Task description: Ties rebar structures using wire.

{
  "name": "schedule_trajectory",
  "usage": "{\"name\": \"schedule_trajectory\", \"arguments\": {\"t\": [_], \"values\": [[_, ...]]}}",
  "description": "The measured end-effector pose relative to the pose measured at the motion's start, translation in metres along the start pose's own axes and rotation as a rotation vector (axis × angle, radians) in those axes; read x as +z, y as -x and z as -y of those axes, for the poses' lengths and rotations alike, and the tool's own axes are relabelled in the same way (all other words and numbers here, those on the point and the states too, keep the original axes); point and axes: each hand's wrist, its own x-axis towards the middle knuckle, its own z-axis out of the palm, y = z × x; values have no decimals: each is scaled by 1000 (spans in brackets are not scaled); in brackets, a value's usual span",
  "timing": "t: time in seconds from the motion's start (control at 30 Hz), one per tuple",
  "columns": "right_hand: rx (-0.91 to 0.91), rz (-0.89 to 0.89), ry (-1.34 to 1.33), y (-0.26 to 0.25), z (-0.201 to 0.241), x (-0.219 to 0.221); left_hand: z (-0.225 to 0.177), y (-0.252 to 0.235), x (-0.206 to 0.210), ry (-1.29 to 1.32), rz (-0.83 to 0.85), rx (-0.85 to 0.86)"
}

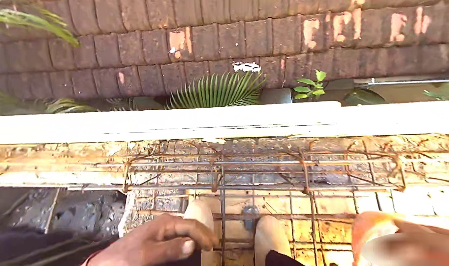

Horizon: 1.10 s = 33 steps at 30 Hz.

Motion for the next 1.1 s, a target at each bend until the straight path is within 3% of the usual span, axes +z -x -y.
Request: {"name": "schedule_trajectory", "arguments": {"t": [0.07, 0.13, 0.2, 0.27, 0.33, 0.4, 0.5, 0.57, 0.67, 0.7, 0.83, 1.1], "values": [[-131, 137, -68, -38, 22, 6, 45, 24, 12, 107, -217, -65], [-223, 390, -225, -70, 45, 19, 77, 15, 31, 211, -644, -136], [-282, 684, -365, -90, 59, 51, 100, -15, 35, 395, -978, -47], [-226, 928, -454, -98, 66, 94, 113, -39, 23, 588, -1003, 128], [-56, 1001, -515, -95, 63, 139, 120, -56, 11, 639, -960, 256], [-38, 820, -417, -90, 63, 171, 123, -68, 1, 419, -1014, 309], [-261, 363, -101, -87, 58, 210, 121, -75, -6, 75, -1130, 299], [-156, 267, -274, -95, 61, 227, 122, -79, -10, 148, -1083, 331], [143, 220, -743, -113, 74, 244, 124, -86, -20, 535, -970, 373], [113, 141, -702, -117, 77, 251, 124, -89, -26, 583, -970, 362], [-258, -302, -16, -140, 65, 279, 104, -105, -49, 503, -1071, 248], [-161, -278, -46, -202, 71, 291, 76, -114, -64, 644, -870, 167]]}}
